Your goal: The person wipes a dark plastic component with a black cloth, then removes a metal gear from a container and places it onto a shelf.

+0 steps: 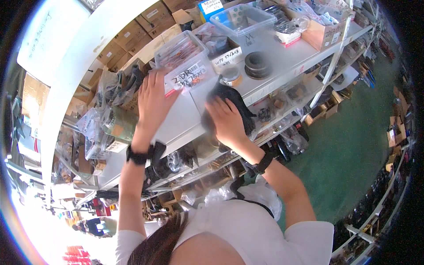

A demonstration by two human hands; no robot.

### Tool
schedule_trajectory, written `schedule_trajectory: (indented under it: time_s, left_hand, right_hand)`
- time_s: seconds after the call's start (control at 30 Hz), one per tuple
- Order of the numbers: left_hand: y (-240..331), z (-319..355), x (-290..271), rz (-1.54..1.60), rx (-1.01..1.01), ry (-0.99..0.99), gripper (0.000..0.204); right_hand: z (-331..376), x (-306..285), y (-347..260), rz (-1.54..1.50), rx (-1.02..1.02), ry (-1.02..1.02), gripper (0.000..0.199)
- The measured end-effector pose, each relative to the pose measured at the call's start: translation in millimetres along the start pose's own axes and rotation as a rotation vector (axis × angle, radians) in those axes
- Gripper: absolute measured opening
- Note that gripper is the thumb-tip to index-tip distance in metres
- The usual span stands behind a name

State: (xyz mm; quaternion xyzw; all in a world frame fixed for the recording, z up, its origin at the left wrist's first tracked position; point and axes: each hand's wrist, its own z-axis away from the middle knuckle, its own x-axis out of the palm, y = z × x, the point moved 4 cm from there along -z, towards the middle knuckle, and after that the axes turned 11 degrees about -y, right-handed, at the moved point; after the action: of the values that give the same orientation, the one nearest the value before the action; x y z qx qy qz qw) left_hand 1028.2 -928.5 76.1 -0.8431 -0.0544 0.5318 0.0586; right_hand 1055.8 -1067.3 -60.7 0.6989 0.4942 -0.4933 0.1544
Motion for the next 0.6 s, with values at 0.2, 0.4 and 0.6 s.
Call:
schedule_trajectory:
  time_s: [0.2,0.4,0.6]
  left_hand:
    - [-36.2,-33.7,49.3,0.003,-0.006,-0.093,0.038]
    - [-49.8,-48.5,42.2,0.062,0.035,-0.156,0.027]
    - [-78.8,-82.6,25.0,0.176,-0.051,-0.243,0.041]
  right_hand:
    - [-1.6,1.4,-6.7,-0.052,0.003,0.006,0.059]
    - [-6.9,5.1,-8.3,-0.039,0.043,-0.059,0.059]
    - [-32.7,13.3,-6.6,-0.007,0.096,-0.212,0.060]
